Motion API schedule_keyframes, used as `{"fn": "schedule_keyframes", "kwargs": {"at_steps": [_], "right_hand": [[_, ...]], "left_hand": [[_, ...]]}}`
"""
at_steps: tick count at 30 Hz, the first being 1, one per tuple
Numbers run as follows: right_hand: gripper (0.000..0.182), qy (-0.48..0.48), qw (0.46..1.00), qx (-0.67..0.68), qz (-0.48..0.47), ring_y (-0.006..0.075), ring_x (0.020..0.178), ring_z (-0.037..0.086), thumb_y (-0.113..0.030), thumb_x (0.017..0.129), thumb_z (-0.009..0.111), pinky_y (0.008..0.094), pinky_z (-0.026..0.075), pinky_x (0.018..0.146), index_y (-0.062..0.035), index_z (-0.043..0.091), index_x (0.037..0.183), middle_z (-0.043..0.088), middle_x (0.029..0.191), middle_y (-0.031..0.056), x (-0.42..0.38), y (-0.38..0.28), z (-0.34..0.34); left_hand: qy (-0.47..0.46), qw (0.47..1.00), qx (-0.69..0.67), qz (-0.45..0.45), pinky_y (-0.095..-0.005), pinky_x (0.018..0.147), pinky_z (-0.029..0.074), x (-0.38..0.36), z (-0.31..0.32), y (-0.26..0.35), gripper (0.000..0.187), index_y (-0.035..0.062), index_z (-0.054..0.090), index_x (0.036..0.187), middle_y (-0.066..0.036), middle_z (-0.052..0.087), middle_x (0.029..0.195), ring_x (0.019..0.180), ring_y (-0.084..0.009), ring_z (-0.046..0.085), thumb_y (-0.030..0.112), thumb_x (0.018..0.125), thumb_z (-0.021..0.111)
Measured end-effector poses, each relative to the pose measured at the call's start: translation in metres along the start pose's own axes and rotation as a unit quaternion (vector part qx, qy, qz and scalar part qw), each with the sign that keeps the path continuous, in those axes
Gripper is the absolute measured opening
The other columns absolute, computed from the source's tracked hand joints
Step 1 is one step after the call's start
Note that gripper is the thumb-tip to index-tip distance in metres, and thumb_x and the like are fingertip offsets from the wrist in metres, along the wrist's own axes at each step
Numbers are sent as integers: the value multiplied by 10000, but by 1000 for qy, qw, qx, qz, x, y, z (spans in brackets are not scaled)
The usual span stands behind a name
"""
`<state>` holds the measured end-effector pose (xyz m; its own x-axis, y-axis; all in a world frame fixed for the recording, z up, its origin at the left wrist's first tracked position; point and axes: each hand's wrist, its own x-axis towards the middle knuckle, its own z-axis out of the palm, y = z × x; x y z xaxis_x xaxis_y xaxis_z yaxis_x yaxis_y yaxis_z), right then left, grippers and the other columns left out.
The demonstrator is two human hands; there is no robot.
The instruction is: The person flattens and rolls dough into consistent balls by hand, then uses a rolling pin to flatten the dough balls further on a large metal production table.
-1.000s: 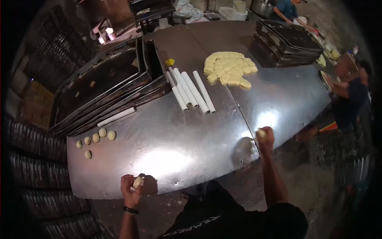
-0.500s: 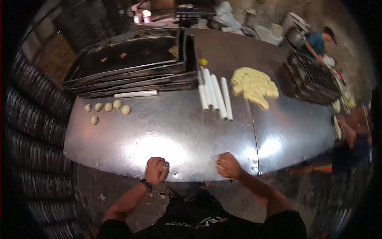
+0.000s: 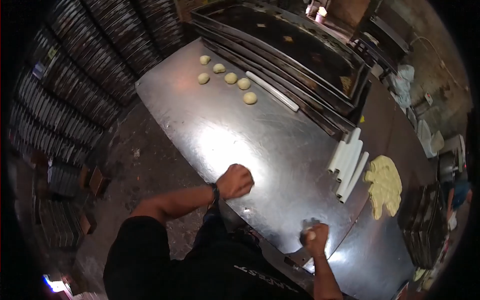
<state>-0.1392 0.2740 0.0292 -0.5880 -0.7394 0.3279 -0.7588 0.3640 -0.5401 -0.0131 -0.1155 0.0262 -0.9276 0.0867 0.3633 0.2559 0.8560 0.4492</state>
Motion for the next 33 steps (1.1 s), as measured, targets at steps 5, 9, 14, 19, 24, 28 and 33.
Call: {"fn": "schedule_keyframes", "kwargs": {"at_steps": [5,9,14,19,24,28,33], "right_hand": [[185,249,915,-81,308,230,825,535,-128,794,685,342,449,797,-18,536,787,549,864,88,73,24,53],[260,175,951,-98,234,231,883,575,-60,719,735,331,457,851,-5,606,939,593,996,101,61,-28,73],[373,92,787,220,569,169,866,604,36,707,715,297,501,768,-12,571,1048,605,918,43,97,-77,35],[469,187,927,221,240,198,940,587,-68,747,730,320,504,835,-3,503,1152,560,1044,96,353,-201,35],[380,282,941,140,-125,224,999,578,-104,782,694,348,490,864,-31,549,1125,579,1073,99,498,-246,168],[264,-24,999,24,25,236,977,594,-145,826,654,358,500,823,-61,605,1072,611,1059,84,491,-228,265],[170,105,986,116,58,259,937,621,-143,807,622,374,515,799,-47,663,941,638,1055,62,304,-117,158]], "left_hand": [[221,927,-152,-262,-416,717,426,85,59,14,92,69,557,696,-117,587,819,817,-328,550,-3,644,580],[46,959,-254,-113,-411,882,410,27,48,54,333,95,581,976,-88,574,1008,1006,-320,526,86,660,686],[-208,868,-433,-128,-404,838,469,34,-36,-22,289,53,596,966,-121,630,964,950,-294,606,119,704,699],[24,813,-528,-246,-290,828,495,109,-220,-160,424,42,566,1076,-41,620,1019,944,-138,590,143,737,800],[460,873,-32,-161,-305,830,496,120,-304,-360,309,53,620,1046,-88,631,1028,936,-190,606,130,785,765],[88,939,52,-328,-402,1027,373,29,-263,-551,434,-16,474,1296,-189,510,1306,1187,-300,494,261,962,498],[164,951,73,-252,-370,1046,367,-24,-249,-522,518,-44,438,1341,-210,456,1376,1265,-309,451,349,1002,423]]}}
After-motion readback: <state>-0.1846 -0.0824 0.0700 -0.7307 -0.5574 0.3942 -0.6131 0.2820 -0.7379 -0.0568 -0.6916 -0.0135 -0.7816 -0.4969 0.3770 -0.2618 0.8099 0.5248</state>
